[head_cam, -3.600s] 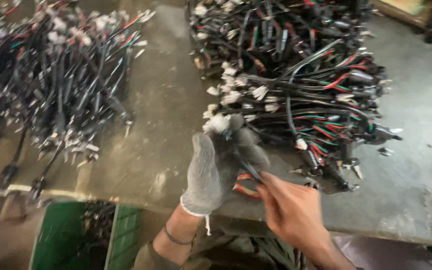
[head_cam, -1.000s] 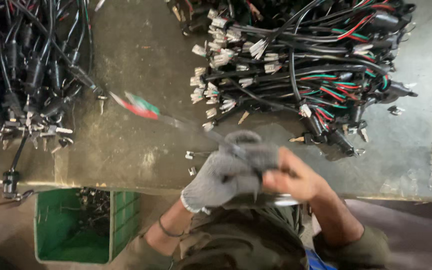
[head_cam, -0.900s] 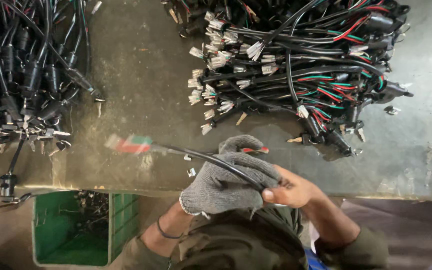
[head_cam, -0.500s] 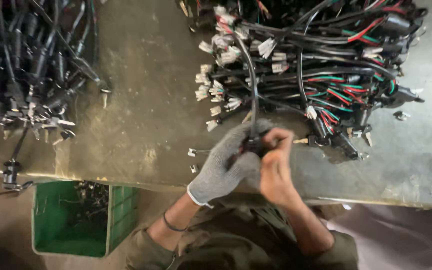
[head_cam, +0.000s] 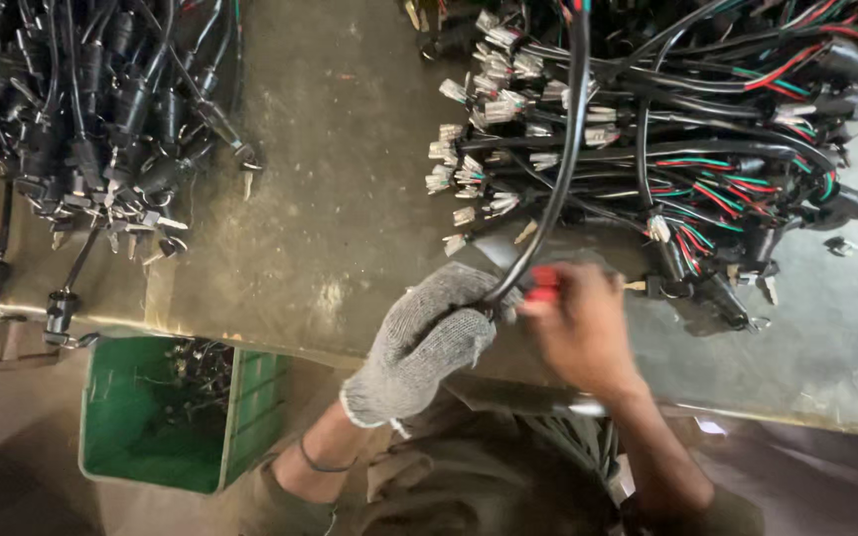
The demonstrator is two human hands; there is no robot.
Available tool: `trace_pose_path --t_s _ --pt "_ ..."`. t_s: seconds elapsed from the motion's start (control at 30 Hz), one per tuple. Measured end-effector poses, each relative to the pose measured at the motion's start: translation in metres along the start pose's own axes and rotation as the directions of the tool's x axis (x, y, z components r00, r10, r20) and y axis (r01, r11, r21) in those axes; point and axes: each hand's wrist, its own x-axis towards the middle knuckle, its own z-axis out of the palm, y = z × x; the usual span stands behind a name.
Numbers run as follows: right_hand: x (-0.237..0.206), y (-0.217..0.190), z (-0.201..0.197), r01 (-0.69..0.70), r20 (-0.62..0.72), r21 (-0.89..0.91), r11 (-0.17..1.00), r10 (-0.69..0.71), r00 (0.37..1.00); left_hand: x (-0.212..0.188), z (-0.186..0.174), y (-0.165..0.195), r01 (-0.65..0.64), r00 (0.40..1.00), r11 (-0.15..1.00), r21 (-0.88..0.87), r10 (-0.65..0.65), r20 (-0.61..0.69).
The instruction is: The person repeatedly picks up black wire harnesses with exposed red and green wires, aligns a metal connector with the wire ends, and uses red-handled pliers to crimp the connector onto the wires. The person then places the finished harness into a growing pile on the right side of the table.
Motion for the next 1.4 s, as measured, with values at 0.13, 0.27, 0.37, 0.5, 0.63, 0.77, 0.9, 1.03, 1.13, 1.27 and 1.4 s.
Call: trace_pose_path --t_s 0.13,0.27,0.37,0.5,0.63,0.77,0.9,1.03,1.13,1.27,1.4 --pt "-0.008 0.005 -0.035 -0.161 0.29 0.664 0.731 -0.053 0.956 0.002 0.013 0.009 0.079 0.995 0.996 -0.048 -0.076 0.066" --pt "0.002 -0.019 -0.048 -0.039 0.097 0.51 0.859 -0.013 0.995 -0.001 0.033 0.005 0.064 0.998 0.998 -0.003 -0.064 -0.015" --pt "0.014 -0.036 -0.053 0.217 -0.129 0.132 0.967 -0.2 0.971 -0.006 0.042 -0.002 0.099 0.989 0.994 -0.055 -0.104 -0.101" --pt "0.022 -0.043 -0.058 0.217 -0.042 -0.05 0.975 -0.219 0.975 -0.01 0.039 -0.005 0.109 0.99 0.982 0.156 -0.094 -0.104" --pt "0.027 -0.034 -0.051 0.166 0.021 -0.226 0.96 -0.166 0.986 -0.004 0.029 0.004 -0.298 0.938 0.566 0.769 0.322 0.127" --pt "0.027 -0.025 -0.045 0.226 0.04 -0.009 0.974 -0.226 0.973 0.0 0.028 0.011 0.203 0.958 0.946 0.251 -0.245 0.152" --pt "0.019 -0.027 -0.05 0.183 0.091 -0.013 0.983 -0.181 0.979 0.002 0.035 -0.001 -0.066 0.993 0.801 0.595 0.112 -0.04" --pt "0.015 -0.039 -0.052 0.07 0.138 -0.035 0.997 -0.065 0.988 -0.002 0.041 -0.02 -0.103 0.975 0.753 0.65 0.205 -0.083" --pt "0.016 -0.045 -0.053 0.072 0.113 -0.054 0.996 -0.066 0.991 -0.006 0.044 -0.028 -0.153 0.955 0.744 0.651 0.28 -0.096" --pt "0.016 -0.046 -0.059 0.079 0.127 -0.116 0.99 -0.064 0.99 -0.009 0.045 -0.032 -0.131 0.958 0.731 0.669 0.266 -0.103" --pt "0.01 -0.044 -0.062 0.073 0.103 -0.171 0.983 -0.056 0.993 -0.009 0.048 -0.038 -0.178 0.938 0.69 0.702 0.336 -0.092"
